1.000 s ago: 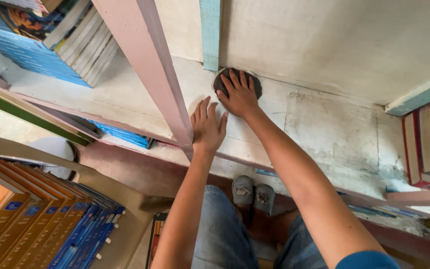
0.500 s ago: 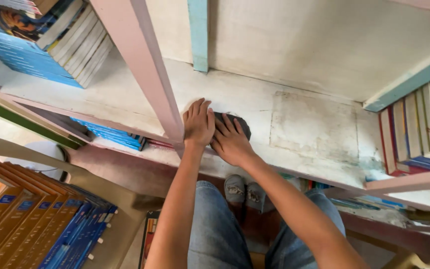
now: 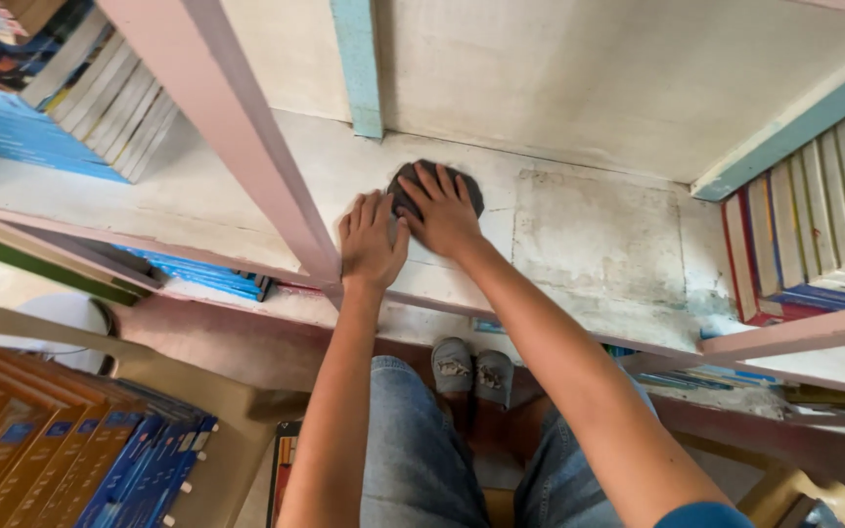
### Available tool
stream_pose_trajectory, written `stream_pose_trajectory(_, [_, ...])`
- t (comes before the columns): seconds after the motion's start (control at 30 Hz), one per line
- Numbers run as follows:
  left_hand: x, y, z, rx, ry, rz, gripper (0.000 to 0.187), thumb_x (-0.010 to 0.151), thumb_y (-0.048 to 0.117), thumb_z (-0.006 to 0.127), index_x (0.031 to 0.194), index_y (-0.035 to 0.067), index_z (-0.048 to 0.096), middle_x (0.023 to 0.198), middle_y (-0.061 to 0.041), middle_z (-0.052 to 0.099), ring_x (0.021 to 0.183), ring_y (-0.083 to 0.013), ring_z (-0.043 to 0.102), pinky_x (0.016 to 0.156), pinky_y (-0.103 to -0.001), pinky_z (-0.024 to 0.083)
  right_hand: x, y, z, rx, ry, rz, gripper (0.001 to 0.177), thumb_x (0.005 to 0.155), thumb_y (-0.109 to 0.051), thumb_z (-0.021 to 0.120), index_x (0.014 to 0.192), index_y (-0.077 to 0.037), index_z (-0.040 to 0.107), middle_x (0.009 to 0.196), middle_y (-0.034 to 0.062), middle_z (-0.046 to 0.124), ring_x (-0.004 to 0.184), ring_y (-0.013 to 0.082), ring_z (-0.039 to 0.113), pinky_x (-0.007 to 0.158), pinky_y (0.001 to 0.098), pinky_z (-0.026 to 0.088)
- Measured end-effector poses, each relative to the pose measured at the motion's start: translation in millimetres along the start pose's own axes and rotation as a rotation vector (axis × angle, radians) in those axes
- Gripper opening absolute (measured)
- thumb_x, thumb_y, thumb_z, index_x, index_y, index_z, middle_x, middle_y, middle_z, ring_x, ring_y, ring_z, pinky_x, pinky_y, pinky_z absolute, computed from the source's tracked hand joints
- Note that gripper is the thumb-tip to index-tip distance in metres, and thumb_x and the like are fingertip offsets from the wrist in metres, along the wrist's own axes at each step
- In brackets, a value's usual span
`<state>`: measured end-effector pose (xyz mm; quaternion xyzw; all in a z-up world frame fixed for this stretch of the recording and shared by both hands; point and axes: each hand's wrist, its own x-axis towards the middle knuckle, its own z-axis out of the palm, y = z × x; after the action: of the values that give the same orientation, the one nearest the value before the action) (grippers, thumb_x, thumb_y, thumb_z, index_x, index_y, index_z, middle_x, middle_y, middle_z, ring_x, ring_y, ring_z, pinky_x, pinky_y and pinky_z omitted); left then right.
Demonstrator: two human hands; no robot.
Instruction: Wiping a library shelf with a cloth and then picking up and inspecting a book
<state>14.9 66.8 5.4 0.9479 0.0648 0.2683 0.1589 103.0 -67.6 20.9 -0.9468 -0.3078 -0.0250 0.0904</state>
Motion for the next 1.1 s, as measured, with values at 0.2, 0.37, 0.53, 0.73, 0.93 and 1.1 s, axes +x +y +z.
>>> stream_pose_trajectory(0.2, [-1.1, -0.6, -2.0, 0.020, -0.007, 0.036, 0.045, 0.097, 0.043, 0.050, 0.132, 0.018, 0.064, 0.144, -0.009, 0.057, 0.140, -0.0308, 0.048, 0.111, -0.047, 0.037, -24.5, 82.8, -8.8, -0.075, 0.198, 0.083, 0.057, 0.105, -0.055, 0.045, 0.154, -0.026, 0.050, 0.161, 0.0110, 0.042, 0.147, 0.0432, 0.037, 0.114, 0.0630, 0.031])
stream_pose_trajectory(0.37, [-2.1, -1.3, -3.7, 0.033, -0.050, 0.055, 0.045, 0.098, 0.044, 0.049, 0.132, 0.019, 0.064, 0.145, -0.009, 0.055, 0.141, -0.0317, 0.045, 0.111, -0.048, 0.037, -90.9, 198.9, -5.7, -0.245, 0.375, 0.210, 0.055, 0.104, -0.056, 0.047, 0.150, -0.027, 0.056, 0.150, 0.0112, 0.055, 0.135, 0.0410, 0.050, 0.105, 0.0602, 0.038])
stream_pose_trajectory(0.53, [-0.8, 3.2, -10.2, 0.035, -0.084, 0.049, 0.046, 0.100, 0.042, 0.046, 0.135, 0.018, 0.063, 0.148, -0.010, 0.052, 0.144, -0.0321, 0.041, 0.113, -0.048, 0.034, -148.6, 252.8, -35.1, -0.118, 0.139, 0.530, 0.066, 0.106, -0.065, 0.032, 0.161, -0.028, 0.039, 0.168, 0.0121, 0.032, 0.153, 0.0414, 0.026, 0.119, 0.0612, 0.021])
stream_pose_trajectory(0.73, [1.1, 3.8, -5.6, 0.054, -0.119, 0.043, 0.050, 0.100, 0.046, 0.043, 0.140, 0.018, 0.058, 0.149, -0.011, 0.048, 0.146, -0.0332, 0.037, 0.114, -0.048, 0.031, -110.4, 244.4, 1.4, -0.034, 0.075, 0.828, 0.068, 0.105, -0.060, 0.024, 0.165, -0.027, 0.026, 0.172, 0.0097, 0.014, 0.157, 0.0406, 0.007, 0.121, 0.0693, 0.009])
stream_pose_trajectory(0.93, [0.0, 0.4, -1.2, 0.040, -0.128, 0.016, 0.051, 0.103, 0.046, 0.040, 0.142, 0.018, 0.056, 0.149, -0.011, 0.048, 0.146, -0.0321, 0.037, 0.115, -0.047, 0.029, -35.2, 116.6, 2.0, -0.346, 0.633, 0.332, 0.026, 0.071, -0.040, 0.073, 0.095, -0.028, 0.076, 0.099, 0.0003, 0.072, 0.100, 0.0281, 0.069, 0.077, 0.0519, 0.055])
stream_pose_trajectory(1.1, [-1.5, 1.7, -4.4, -0.030, -0.043, 0.020, 0.054, 0.105, 0.039, 0.038, 0.151, 0.013, 0.045, 0.147, -0.013, 0.049, 0.143, -0.0324, 0.041, 0.113, -0.046, 0.033, -13.3, -25.0, 5.6, 0.037, 0.113, 0.128, 0.059, 0.102, -0.042, 0.050, 0.159, -0.028, 0.039, 0.167, 0.0080, 0.034, 0.154, 0.0436, 0.024, 0.119, 0.0689, 0.022])
